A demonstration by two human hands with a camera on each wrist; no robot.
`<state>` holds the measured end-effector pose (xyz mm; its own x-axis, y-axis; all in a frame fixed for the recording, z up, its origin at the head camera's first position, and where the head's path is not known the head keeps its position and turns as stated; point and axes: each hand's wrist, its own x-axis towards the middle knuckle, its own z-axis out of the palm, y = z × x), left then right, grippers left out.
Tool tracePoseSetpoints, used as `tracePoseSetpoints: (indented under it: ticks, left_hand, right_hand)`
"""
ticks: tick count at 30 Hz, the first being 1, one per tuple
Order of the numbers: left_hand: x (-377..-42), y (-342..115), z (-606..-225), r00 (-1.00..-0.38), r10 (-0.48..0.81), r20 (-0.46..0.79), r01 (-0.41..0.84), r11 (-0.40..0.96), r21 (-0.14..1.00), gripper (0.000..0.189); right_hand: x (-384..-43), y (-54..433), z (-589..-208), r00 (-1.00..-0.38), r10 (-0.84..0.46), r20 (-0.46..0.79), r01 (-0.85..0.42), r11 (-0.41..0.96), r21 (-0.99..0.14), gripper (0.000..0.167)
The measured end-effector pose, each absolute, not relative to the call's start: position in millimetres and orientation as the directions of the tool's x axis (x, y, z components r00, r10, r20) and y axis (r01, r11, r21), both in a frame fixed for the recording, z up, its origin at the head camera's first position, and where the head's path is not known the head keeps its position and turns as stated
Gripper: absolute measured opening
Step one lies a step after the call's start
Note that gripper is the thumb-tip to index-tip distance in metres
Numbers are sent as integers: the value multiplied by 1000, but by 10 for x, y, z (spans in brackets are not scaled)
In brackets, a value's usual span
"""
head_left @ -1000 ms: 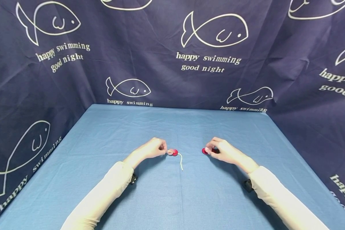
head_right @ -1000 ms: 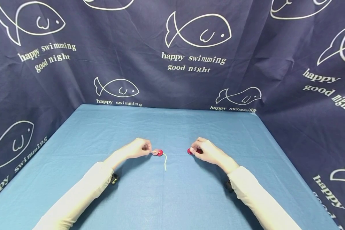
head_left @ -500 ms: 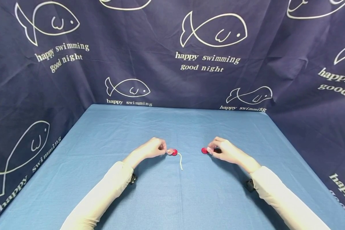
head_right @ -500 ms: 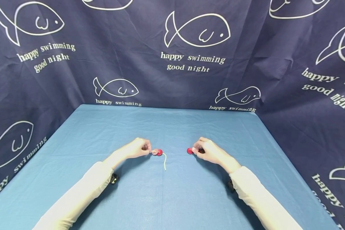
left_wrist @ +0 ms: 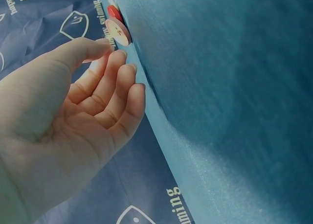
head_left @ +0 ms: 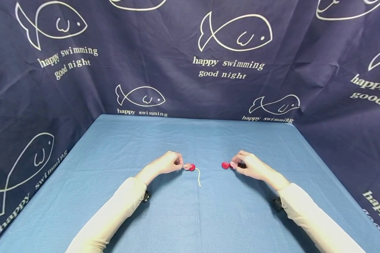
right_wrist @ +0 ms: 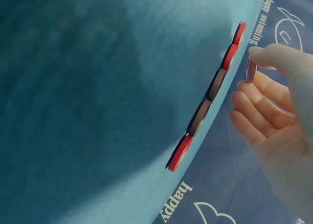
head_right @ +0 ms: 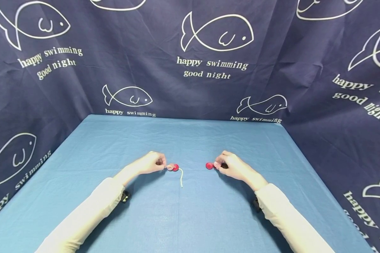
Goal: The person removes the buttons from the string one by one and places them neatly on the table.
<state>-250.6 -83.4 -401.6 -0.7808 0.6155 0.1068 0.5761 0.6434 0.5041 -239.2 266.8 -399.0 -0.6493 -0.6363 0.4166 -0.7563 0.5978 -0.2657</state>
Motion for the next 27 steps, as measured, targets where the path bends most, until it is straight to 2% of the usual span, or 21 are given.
tracePoseSetpoints:
  ticks: [27]
  left_hand:
    - [-2514, -853, -4020, -783, 614, 103, 575, 648, 499, 7]
  right_hand:
    - [-2398, 2810, -4025, -687, -612, 391, -722, 638, -269, 11]
